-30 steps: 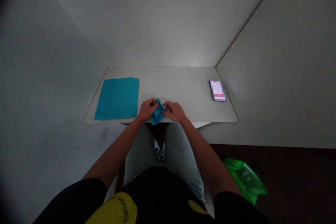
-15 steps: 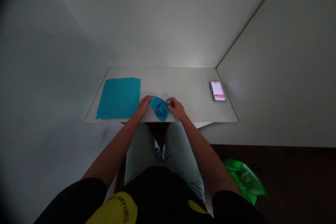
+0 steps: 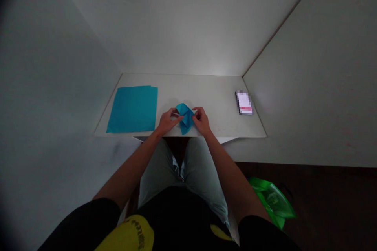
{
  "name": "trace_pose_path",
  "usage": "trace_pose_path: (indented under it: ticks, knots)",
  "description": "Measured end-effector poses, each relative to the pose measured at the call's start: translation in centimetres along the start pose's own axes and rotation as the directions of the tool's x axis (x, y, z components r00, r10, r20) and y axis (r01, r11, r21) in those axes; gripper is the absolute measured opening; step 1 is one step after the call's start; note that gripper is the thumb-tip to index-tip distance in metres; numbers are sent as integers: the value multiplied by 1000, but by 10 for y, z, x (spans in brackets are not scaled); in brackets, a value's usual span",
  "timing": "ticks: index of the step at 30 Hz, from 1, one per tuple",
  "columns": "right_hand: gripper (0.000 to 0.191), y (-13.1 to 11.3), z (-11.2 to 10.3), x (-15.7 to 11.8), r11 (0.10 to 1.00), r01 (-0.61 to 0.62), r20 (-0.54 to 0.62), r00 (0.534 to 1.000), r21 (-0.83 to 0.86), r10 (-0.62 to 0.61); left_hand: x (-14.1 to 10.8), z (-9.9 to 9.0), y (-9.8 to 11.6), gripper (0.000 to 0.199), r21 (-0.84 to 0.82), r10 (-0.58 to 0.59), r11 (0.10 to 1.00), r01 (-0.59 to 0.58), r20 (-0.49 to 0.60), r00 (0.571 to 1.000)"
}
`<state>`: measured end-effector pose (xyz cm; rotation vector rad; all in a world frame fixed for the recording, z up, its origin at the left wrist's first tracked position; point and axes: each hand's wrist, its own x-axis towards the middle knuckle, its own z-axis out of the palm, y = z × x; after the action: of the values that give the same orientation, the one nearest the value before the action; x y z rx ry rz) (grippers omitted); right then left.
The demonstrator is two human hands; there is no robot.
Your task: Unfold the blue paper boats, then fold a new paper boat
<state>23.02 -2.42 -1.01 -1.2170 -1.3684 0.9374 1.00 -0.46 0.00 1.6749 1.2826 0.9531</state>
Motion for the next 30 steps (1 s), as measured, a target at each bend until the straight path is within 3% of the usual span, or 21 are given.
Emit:
trace_pose_path:
  ticks: [4, 7, 10, 16, 23, 27, 30]
  knots:
    - [33, 1, 0, -3, 1000, 20, -11, 1000, -6, -20, 5, 0, -1, 15, 160, -32, 986, 33, -14, 999]
    - [28, 3, -1, -3, 999, 39, -28, 999, -21, -39, 7, 0, -2, 20, 189, -94, 977, 97, -28, 995]
    - [20, 4, -3, -3, 990, 83, -40, 995, -117, -88, 8, -2, -4, 29, 78, -119, 990, 121, -38, 992]
    - [29, -1, 5, 2, 937, 49, 24, 999, -345, -44, 6, -9, -3, 35, -254, -81, 964, 80, 4, 997]
    - [32, -10, 27, 20, 871, 16, 40, 999, -490, 4, 2, -11, -3, 44, -341, -49, 938, 67, 60, 997]
    - [30, -10, 27, 28, 908, -40, 11, 999, -417, 49, 2, -11, -8, 43, -335, -21, 941, 38, 53, 998]
    - [33, -12, 21, 29, 969, -146, 13, 988, -199, 151, 3, -10, -13, 42, -299, -32, 953, 42, 40, 999]
